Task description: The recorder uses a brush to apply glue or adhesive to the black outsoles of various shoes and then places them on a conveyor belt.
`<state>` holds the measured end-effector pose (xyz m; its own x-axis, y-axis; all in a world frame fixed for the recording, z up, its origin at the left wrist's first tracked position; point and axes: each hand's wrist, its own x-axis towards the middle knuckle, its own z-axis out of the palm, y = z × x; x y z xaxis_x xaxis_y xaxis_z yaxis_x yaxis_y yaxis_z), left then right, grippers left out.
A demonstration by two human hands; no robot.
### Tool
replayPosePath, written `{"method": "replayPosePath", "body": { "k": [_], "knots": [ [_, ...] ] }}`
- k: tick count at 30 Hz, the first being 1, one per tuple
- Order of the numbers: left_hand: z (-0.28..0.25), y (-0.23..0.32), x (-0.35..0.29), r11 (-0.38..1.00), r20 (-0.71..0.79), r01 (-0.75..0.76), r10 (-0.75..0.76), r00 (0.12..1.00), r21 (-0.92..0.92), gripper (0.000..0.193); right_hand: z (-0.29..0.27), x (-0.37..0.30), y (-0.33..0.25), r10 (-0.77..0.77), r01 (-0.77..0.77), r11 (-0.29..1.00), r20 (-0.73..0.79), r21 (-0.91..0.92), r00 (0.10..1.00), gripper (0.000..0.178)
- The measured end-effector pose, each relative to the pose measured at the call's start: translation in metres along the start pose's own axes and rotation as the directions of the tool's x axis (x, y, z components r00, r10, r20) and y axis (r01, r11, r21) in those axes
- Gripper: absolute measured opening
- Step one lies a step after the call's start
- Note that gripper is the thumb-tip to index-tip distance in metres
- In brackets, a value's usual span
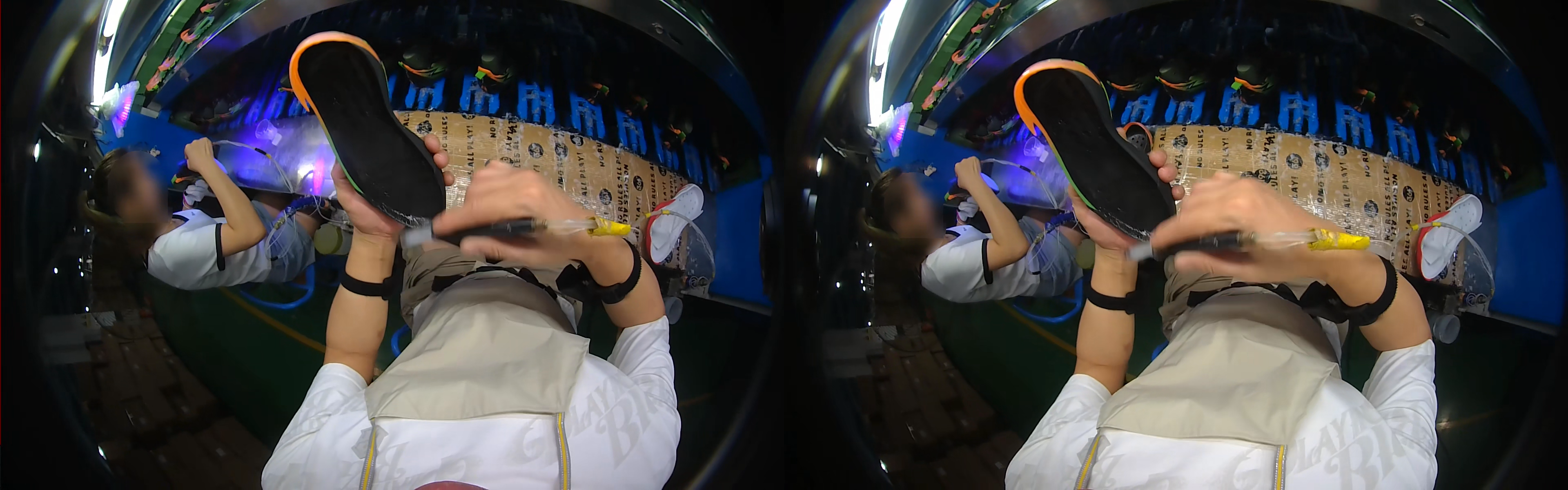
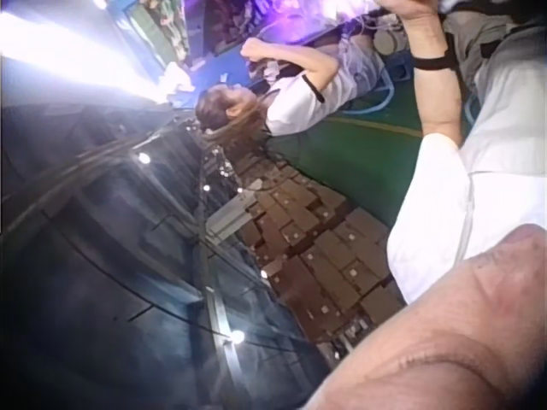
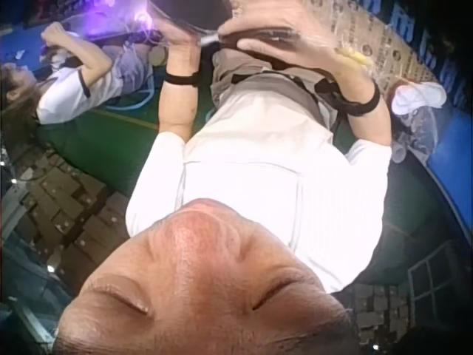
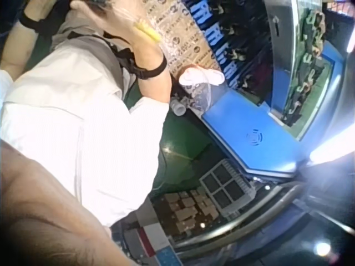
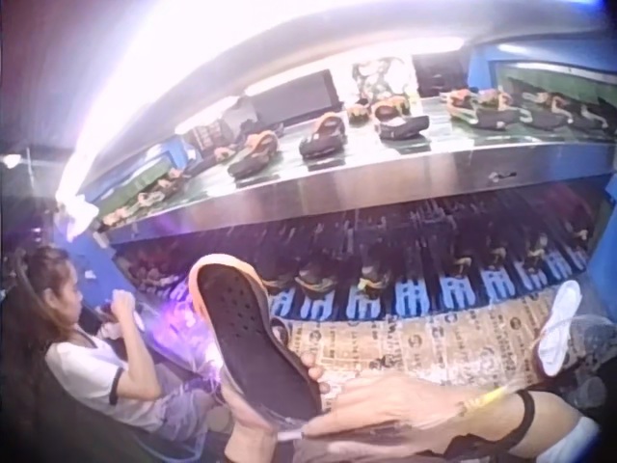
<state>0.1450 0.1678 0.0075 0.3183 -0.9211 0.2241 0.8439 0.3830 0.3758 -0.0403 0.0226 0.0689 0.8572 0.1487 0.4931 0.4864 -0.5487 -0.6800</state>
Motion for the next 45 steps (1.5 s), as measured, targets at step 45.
{"method": "replayPosePath", "body": {
  "k": [45],
  "knots": [
    [-0.01, -0.011, -0.001, 0.874, -0.23, 0.442, -0.396, 0.889, 0.202, 0.077, -0.023, -0.007, 0.045, 0.252, -0.386, 0.916, -0.593, -0.107, 0.765, 0.027]
  ]
}}
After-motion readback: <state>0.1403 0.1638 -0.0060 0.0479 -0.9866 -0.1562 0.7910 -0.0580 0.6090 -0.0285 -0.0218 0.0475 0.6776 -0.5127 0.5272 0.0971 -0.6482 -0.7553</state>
